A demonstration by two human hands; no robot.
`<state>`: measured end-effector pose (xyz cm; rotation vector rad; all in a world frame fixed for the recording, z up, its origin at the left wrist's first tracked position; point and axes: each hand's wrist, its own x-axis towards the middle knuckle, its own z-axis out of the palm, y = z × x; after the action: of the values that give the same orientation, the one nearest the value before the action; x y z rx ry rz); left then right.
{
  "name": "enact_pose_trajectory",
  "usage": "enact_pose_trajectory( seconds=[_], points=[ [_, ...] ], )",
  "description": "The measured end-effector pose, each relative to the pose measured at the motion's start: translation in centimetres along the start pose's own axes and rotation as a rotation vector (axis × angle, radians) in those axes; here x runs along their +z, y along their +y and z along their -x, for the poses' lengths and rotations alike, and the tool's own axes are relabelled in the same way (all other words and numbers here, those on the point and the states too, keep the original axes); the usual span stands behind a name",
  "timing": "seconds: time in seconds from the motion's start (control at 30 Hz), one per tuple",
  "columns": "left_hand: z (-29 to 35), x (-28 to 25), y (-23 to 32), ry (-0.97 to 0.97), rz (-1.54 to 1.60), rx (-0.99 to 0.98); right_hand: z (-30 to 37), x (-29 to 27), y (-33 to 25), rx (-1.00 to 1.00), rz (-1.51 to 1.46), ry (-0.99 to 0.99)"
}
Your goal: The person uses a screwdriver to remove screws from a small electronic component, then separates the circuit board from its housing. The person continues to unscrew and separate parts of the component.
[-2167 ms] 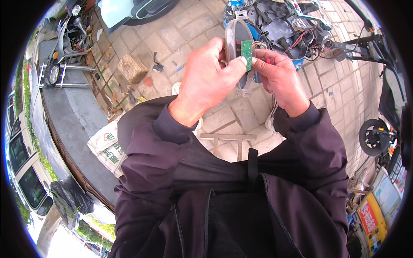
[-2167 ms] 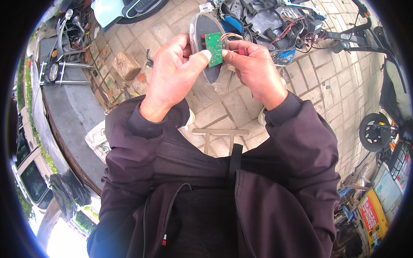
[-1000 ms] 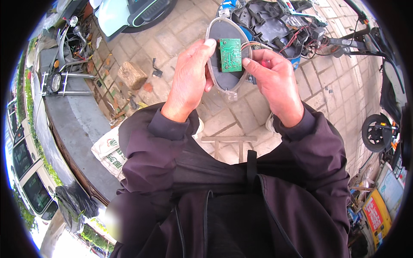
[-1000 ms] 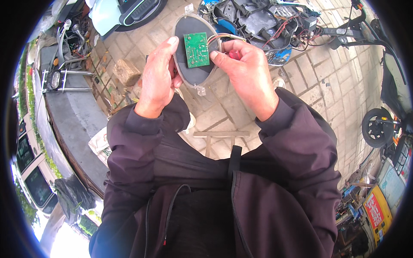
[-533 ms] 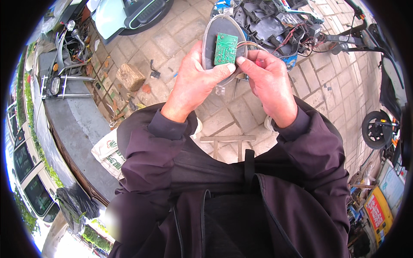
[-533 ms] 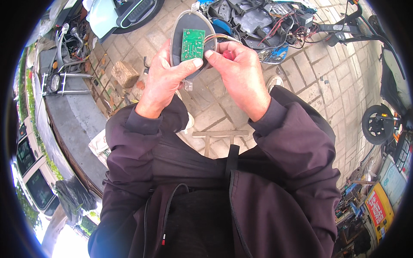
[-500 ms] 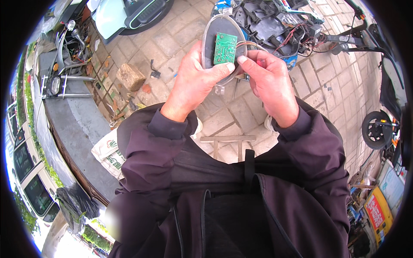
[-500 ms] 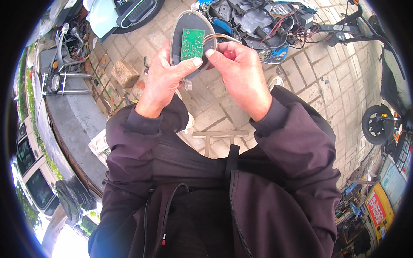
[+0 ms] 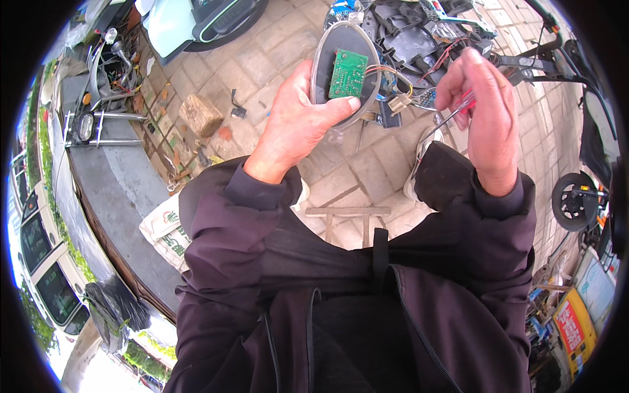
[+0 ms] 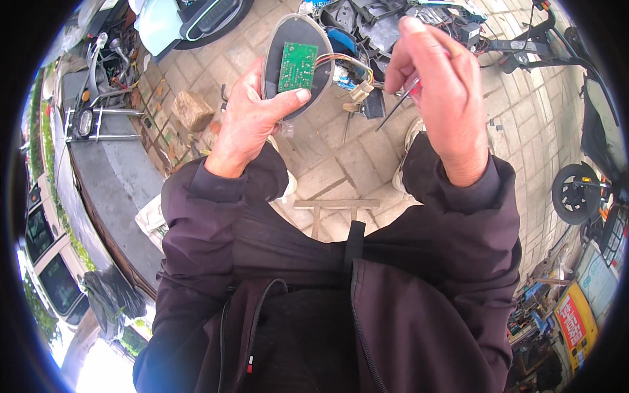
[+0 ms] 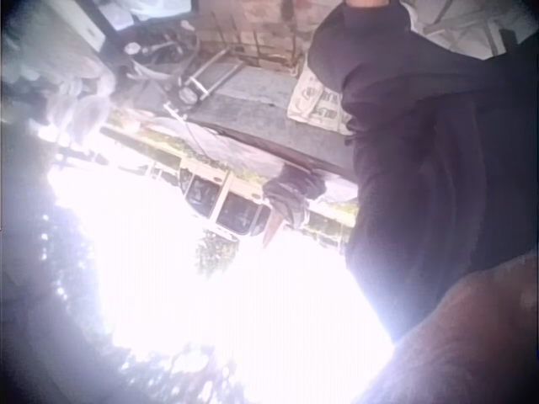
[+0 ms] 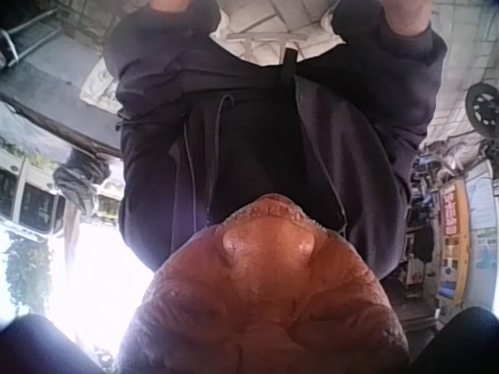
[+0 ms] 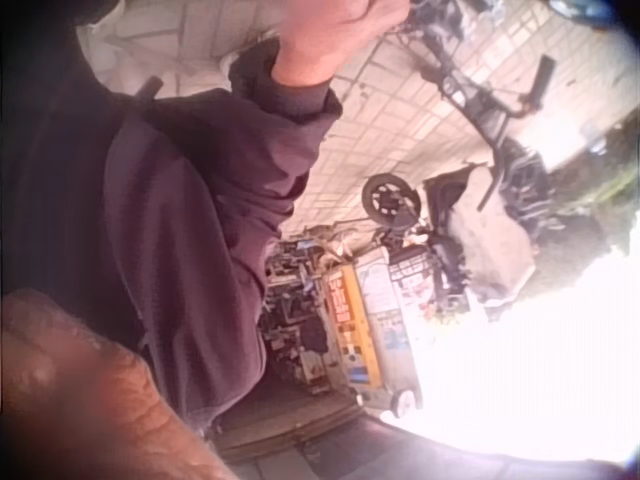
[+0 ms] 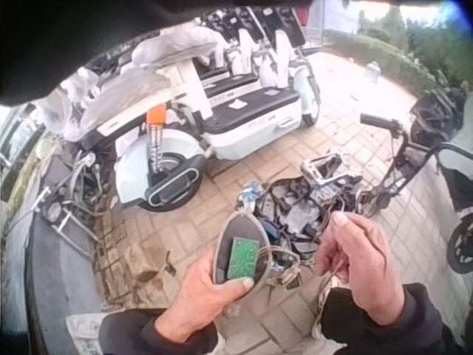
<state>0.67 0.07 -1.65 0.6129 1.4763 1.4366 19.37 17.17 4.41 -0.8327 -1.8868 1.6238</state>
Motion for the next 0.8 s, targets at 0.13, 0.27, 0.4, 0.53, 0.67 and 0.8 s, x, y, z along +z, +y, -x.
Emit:
enact_pose_trajectory(
  seconds=[0.13, 0.27, 0.4, 0.53, 0.67, 0.8],
  points=[
    [0.0, 0.2, -0.2, -0.003, 0.006, 0.006, 1.0, 0.2, -0.2, 0.124, -0.314, 0.124],
    [0.0, 0.3, -0.4, 0.001, -0.043, 0.016, 1.2, 1.0, 0.0, 0.139, -0.28, 0.135],
    [-0.1, 0.3, -0.2, -0.032, -0.018, -0.007, 1.4, 1.2, -0.3, 0.248, 0.036, 0.001],
    [0.2, 0.4, 0.2, -0.08, 0.0, -0.054, 1.6, 2.3, 0.6, 0.096, 0.132, -0.044],
    [0.5, 0.5, 0.6, -0.122, -0.012, -0.079, 1.6, 2.6, 1.4, 0.026, 0.37, -0.085],
    [0.5, 0.5, 0.9, -0.153, -0.02, -0.078, 1.5, 2.9, 1.9, -0.038, 0.525, -0.137]
  ],
)
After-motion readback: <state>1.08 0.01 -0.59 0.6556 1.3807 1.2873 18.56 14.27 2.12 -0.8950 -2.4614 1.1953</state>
